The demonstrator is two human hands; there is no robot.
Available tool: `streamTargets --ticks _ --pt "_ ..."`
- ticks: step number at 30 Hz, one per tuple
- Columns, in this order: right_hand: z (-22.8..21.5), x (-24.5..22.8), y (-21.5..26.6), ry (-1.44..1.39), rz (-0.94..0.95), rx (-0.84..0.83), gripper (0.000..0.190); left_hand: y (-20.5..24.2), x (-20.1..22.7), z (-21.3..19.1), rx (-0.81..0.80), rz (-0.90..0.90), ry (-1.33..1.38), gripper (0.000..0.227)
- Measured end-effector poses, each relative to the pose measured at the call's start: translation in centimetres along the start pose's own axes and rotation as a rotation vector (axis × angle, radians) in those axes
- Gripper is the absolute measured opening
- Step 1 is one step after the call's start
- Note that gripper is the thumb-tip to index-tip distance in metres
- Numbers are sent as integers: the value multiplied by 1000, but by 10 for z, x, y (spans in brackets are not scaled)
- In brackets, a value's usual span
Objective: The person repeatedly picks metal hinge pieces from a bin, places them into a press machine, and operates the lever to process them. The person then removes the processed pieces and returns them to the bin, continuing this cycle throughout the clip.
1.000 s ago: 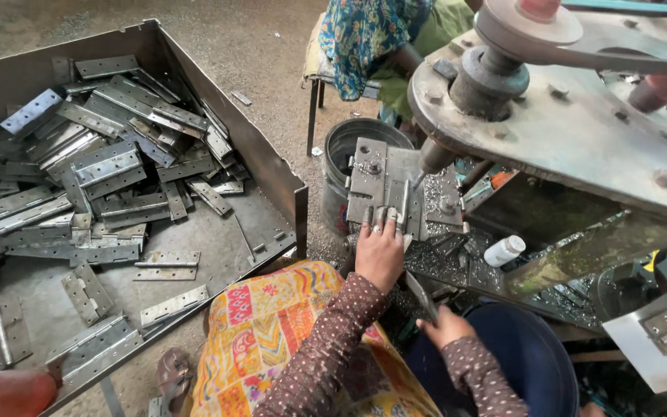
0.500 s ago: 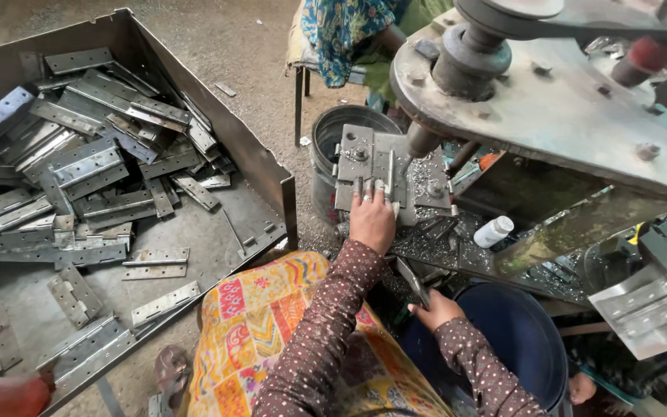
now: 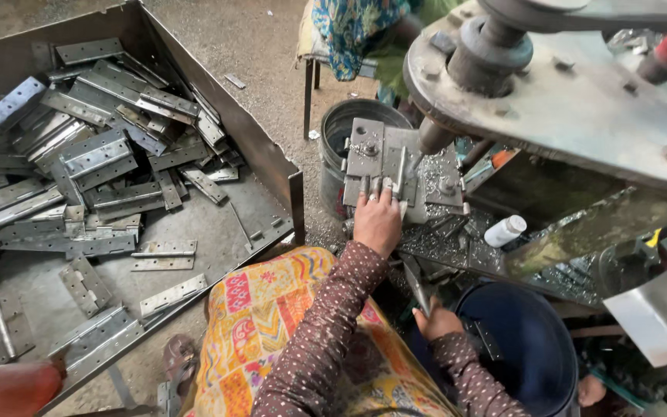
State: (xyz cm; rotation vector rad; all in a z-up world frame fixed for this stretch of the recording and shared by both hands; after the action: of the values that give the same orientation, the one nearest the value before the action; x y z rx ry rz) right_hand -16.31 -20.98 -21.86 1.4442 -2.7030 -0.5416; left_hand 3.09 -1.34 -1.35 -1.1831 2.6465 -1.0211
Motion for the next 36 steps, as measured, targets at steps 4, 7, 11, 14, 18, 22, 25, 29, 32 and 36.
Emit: streamTargets --ticks 4,7,11,14,18,22,25,29,32,36 --pt "-54 -9 -7 -59 -9 -54 58 -8 0 11 -109 -1 -17 17" --pt "-95 -19 -13 3 -25 -103 61 -17 -1 27 -167 -13 -33 18" --pt "-89 -18 -9 7 -66 -28 64 -36 -1 43 -134 -17 -36 19" --pt "-43 -14 3 21 15 -15 65 -37 -5 41 -73 -6 -17 20" --pt "-20 -9 11 -35 15 21 59 -19 -1 34 -106 -17 -8 21" --pt "-78 -20 -2 -31 15 -88 60 -34 -6 34 -215 -13 -2 22" --pt "-110 -31 -1 65 -15 -126 61 -40 -13 40 -143 6 -77 21" --pt "-105 -33 8 59 66 -188 64 -63 -22 51 -275 -60 3 21" --pt "-77 -28 16 -26 10 29 65 -69 -29 53 -351 -58 31 23" --pt "-63 -17 12 -36 -45 -52 60 -58 -22 48 -101 -49 43 21"
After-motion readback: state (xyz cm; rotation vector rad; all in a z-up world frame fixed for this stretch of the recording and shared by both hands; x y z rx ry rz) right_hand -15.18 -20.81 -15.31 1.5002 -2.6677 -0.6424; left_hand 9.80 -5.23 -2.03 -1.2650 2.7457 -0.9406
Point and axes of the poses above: each hand's wrist, its own y-axis away from the middle knuckle, its own z-axis out of the palm, x = y × z, the point moved 1 cm from there along -y, towards the middle knuckle, and after that the axes turned 8 degrees about z, right-handed, at the moved point
